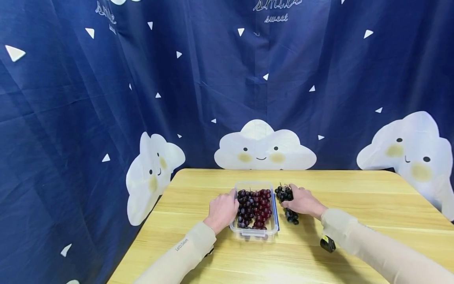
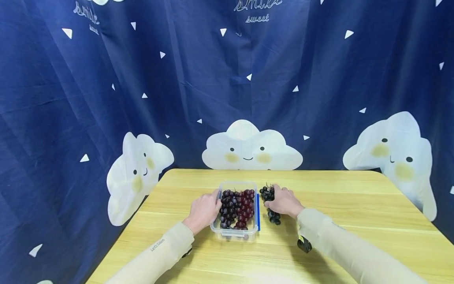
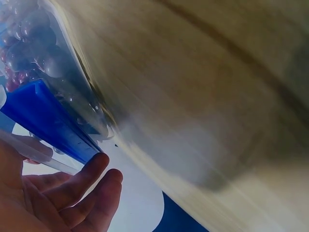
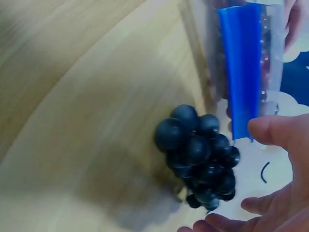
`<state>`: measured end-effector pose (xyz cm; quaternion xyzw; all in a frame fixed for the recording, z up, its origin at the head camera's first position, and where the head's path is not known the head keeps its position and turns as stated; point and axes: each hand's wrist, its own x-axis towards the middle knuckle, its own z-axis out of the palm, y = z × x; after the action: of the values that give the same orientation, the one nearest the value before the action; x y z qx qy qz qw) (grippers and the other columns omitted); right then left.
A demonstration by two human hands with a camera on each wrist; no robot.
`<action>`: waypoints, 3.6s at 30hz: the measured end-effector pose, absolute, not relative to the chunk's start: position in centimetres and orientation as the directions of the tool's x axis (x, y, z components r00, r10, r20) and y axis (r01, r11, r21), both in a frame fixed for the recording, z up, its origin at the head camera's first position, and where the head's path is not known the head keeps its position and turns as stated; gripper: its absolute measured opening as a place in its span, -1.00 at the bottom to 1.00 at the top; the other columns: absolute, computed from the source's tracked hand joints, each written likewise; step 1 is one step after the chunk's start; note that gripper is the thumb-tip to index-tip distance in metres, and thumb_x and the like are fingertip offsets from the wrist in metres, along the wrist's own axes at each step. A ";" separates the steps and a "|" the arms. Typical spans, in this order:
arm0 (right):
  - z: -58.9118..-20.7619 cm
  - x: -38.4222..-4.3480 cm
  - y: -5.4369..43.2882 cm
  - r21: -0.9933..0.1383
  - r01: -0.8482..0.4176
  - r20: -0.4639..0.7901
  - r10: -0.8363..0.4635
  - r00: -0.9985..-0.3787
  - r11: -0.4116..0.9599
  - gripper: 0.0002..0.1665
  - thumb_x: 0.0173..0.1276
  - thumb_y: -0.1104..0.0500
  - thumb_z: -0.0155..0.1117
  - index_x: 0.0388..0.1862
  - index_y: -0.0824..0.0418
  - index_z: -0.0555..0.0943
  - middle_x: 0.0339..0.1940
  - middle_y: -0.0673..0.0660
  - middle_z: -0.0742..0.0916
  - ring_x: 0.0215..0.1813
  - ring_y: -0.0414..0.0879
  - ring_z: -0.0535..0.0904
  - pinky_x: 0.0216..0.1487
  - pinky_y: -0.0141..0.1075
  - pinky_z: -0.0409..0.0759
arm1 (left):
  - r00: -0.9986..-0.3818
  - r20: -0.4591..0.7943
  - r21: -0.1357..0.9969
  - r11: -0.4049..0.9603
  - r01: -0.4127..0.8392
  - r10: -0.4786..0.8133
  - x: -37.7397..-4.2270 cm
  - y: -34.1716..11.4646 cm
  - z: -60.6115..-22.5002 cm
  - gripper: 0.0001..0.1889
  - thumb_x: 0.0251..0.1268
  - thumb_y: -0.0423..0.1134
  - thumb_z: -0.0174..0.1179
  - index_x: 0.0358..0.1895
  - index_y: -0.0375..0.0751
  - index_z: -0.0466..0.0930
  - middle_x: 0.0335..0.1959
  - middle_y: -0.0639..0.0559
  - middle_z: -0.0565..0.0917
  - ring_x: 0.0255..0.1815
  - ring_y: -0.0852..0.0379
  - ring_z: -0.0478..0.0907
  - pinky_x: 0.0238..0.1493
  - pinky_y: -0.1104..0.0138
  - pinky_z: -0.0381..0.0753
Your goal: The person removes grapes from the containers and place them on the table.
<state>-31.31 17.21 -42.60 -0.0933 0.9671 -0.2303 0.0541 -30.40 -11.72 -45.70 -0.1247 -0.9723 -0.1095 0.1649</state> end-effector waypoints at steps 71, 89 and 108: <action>-37.3 -39.2 5.1 -0.180 -0.346 -0.495 -0.389 -0.777 0.921 -0.48 0.26 0.02 0.38 0.15 0.22 0.60 0.21 0.11 0.65 0.11 -0.01 0.57 0.05 -0.04 0.62 | -0.921 0.340 0.048 0.975 0.217 0.189 -30.6 -11.1 -45.8 -0.56 0.48 -0.12 0.03 0.33 -0.15 0.50 -0.35 -0.05 0.73 -0.33 -0.01 0.70 -0.57 0.14 0.57; -38.0 -38.3 5.4 -0.166 -0.377 -0.438 -0.411 -0.800 0.911 -0.68 0.40 0.00 0.24 -0.50 0.09 0.44 -0.53 -0.01 0.45 -0.46 -0.13 0.33 -0.31 -0.22 0.44 | -0.907 0.373 0.010 0.977 0.213 0.194 -30.3 -10.8 -45.7 -0.56 0.46 -0.14 0.02 0.32 -0.16 0.52 -0.36 -0.07 0.74 -0.34 -0.02 0.71 -0.59 0.13 0.57; -37.6 -38.3 5.6 -0.192 -0.381 -0.454 -0.426 -0.783 0.904 -0.61 0.38 0.00 0.24 -0.59 0.06 0.34 -0.71 -0.08 0.30 -0.63 -0.18 0.11 -0.51 -0.31 0.21 | -0.900 0.393 0.018 0.977 0.211 0.187 -30.3 -11.0 -46.0 -0.62 0.45 -0.14 0.07 0.23 -0.15 0.55 -0.44 -0.04 0.70 -0.38 -0.02 0.69 -0.64 0.14 0.52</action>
<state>-38.35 5.59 -37.61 -0.2141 0.9430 -0.0450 0.2507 -30.26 -11.04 -45.95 -0.1020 -0.9743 -0.0302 0.1985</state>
